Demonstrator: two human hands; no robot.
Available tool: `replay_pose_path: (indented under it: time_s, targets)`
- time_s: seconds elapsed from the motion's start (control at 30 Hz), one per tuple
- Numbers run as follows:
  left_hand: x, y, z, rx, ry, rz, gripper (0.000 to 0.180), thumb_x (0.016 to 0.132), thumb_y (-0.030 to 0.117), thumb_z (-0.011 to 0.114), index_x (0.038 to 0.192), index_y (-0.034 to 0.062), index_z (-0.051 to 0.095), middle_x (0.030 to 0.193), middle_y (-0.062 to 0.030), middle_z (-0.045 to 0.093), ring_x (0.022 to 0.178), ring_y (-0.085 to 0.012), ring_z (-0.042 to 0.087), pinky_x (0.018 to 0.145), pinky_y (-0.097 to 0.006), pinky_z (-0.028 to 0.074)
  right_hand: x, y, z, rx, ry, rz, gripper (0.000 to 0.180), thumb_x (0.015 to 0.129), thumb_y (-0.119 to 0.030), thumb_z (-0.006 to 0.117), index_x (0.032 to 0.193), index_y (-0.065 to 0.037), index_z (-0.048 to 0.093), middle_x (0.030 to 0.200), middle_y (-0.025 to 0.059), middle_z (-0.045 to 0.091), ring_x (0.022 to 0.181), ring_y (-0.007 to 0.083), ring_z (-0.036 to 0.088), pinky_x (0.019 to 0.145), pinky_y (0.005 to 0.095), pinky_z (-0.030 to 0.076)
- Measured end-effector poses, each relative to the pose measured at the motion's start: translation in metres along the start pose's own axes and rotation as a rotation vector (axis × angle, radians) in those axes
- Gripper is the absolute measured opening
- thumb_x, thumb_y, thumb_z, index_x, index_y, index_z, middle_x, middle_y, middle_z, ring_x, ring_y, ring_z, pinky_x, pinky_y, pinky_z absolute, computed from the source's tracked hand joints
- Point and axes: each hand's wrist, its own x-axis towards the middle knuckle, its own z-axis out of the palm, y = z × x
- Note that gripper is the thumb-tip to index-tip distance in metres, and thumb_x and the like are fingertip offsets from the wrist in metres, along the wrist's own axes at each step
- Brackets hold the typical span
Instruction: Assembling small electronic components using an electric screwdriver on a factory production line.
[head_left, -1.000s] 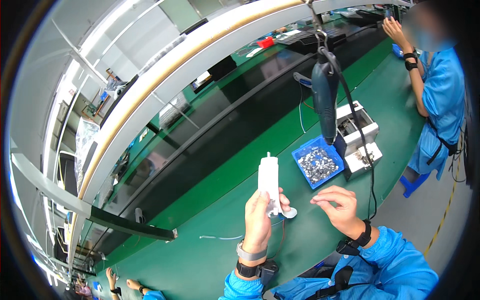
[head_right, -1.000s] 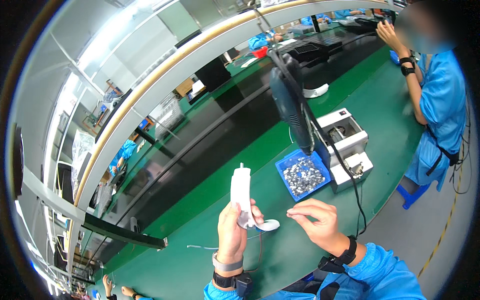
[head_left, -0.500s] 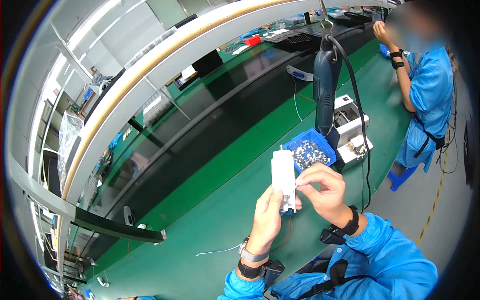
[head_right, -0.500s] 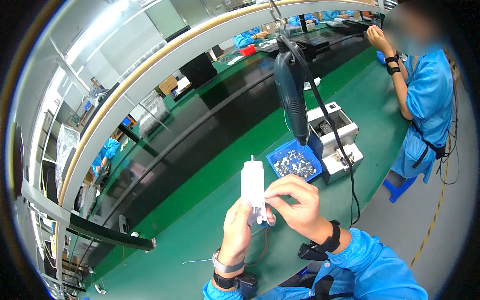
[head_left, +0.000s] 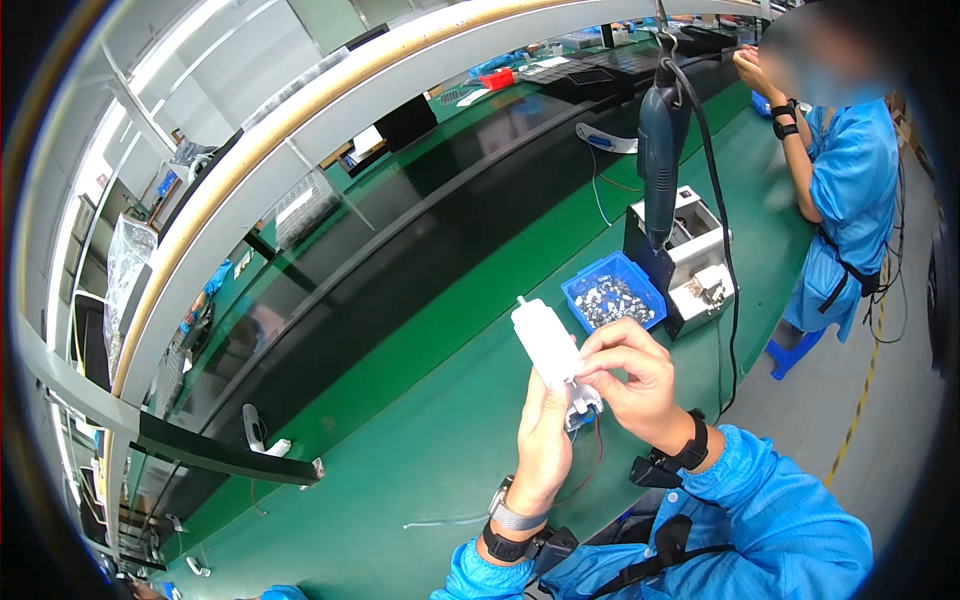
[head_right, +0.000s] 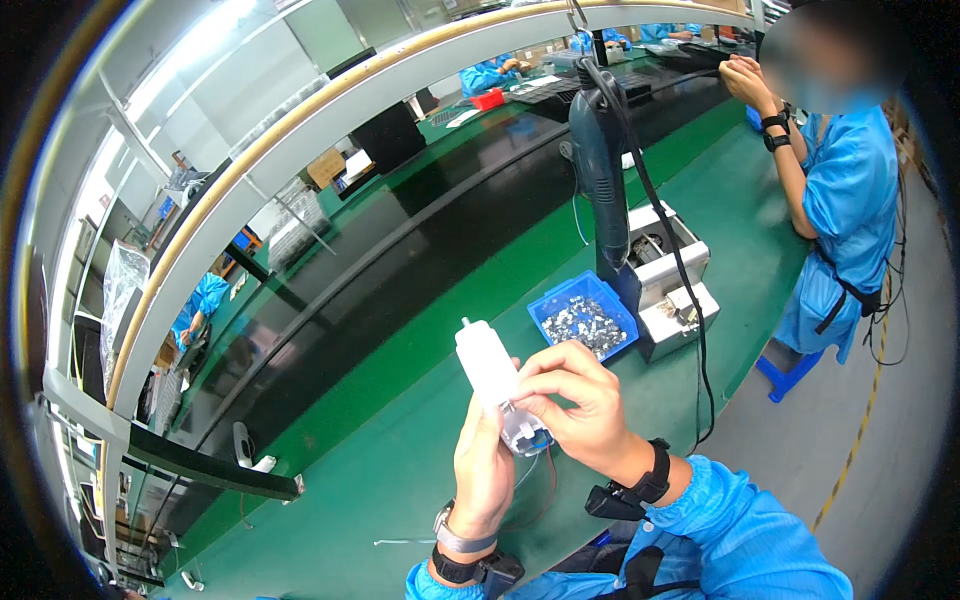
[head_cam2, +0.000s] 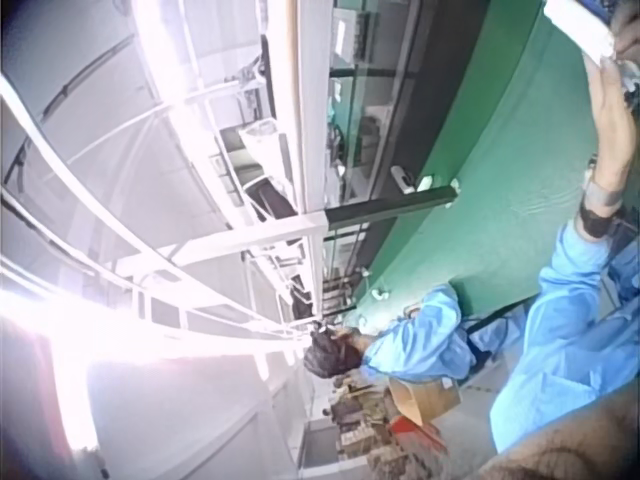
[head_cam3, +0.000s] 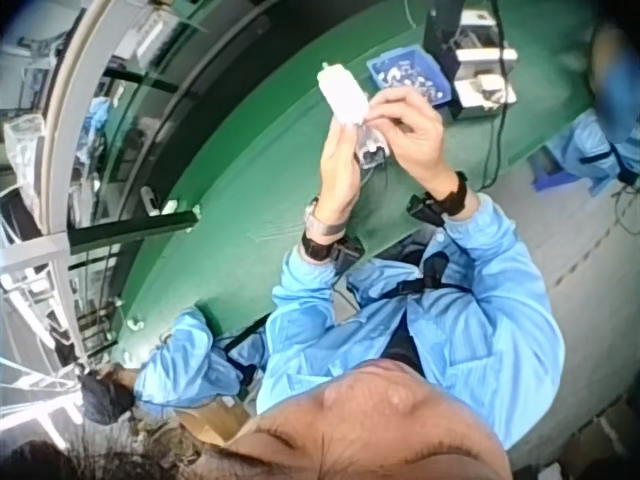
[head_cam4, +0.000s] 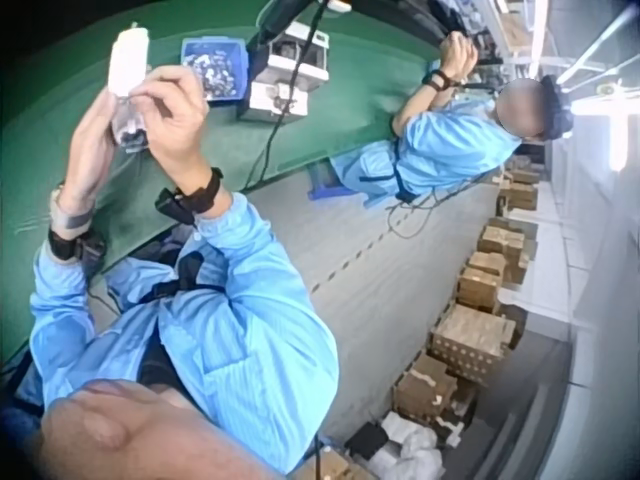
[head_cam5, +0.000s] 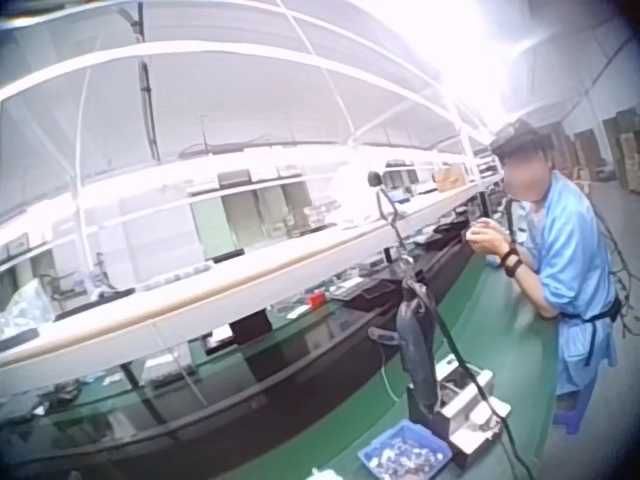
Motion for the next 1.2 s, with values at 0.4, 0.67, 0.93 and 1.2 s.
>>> replay_pose_path:
  time_s: [0.4, 0.67, 0.93, 1.2]
  targets:
    - [0.002, -0.018, -0.007, 0.257, -0.211, 0.093, 0.058, 0.103, 0.025, 0.051, 0.149, -0.0020, 0.028, 0.146, -0.0131, 0.042, 0.130, -0.0223, 0.045, 0.107, -0.038, 0.039, 0.002, 0.011, -0.017, -0.159, -0.026, -0.240, 0.018, 0.066, -0.002, 0.080, 0.081, -0.005, 0.070, 0.087, 0.0060, 0.066, 0.082, 0.0258, 0.064, 0.071, 0.0350, 0.051]
    - [0.002, -0.025, -0.008, 0.311, -0.189, 0.156, 0.050, 0.103, 0.015, 0.045, 0.147, -0.0036, 0.030, 0.142, -0.0143, 0.046, 0.127, -0.0225, 0.048, 0.107, -0.035, 0.039, 0.004, 0.007, -0.029, -0.306, -0.076, -0.424, 0.024, 0.062, -0.005, 0.080, 0.085, -0.008, 0.071, 0.089, 0.0052, 0.066, 0.079, 0.0245, 0.067, 0.061, 0.0328, 0.055]
    - [0.000, -0.022, -0.004, 0.170, -0.168, 0.096, 0.045, 0.107, 0.022, 0.034, 0.144, -0.0047, 0.037, 0.139, -0.0168, 0.050, 0.127, -0.0252, 0.049, 0.107, -0.037, 0.038, 0.002, 0.000, -0.030, -0.397, -0.080, -0.453, 0.028, 0.061, -0.009, 0.078, 0.089, -0.008, 0.072, 0.090, 0.0049, 0.066, 0.080, 0.0238, 0.067, 0.061, 0.0313, 0.055]
    - [-0.003, -0.014, 0.001, 0.264, -0.113, 0.048, 0.045, 0.107, 0.026, 0.033, 0.136, -0.0056, 0.046, 0.132, -0.0155, 0.056, 0.120, -0.0234, 0.055, 0.102, -0.036, 0.042, 0.000, 0.000, -0.031, -0.420, -0.109, -0.465, 0.028, 0.063, -0.009, 0.073, 0.091, -0.009, 0.073, 0.093, 0.0045, 0.067, 0.081, 0.0235, 0.066, 0.061, 0.0309, 0.055]
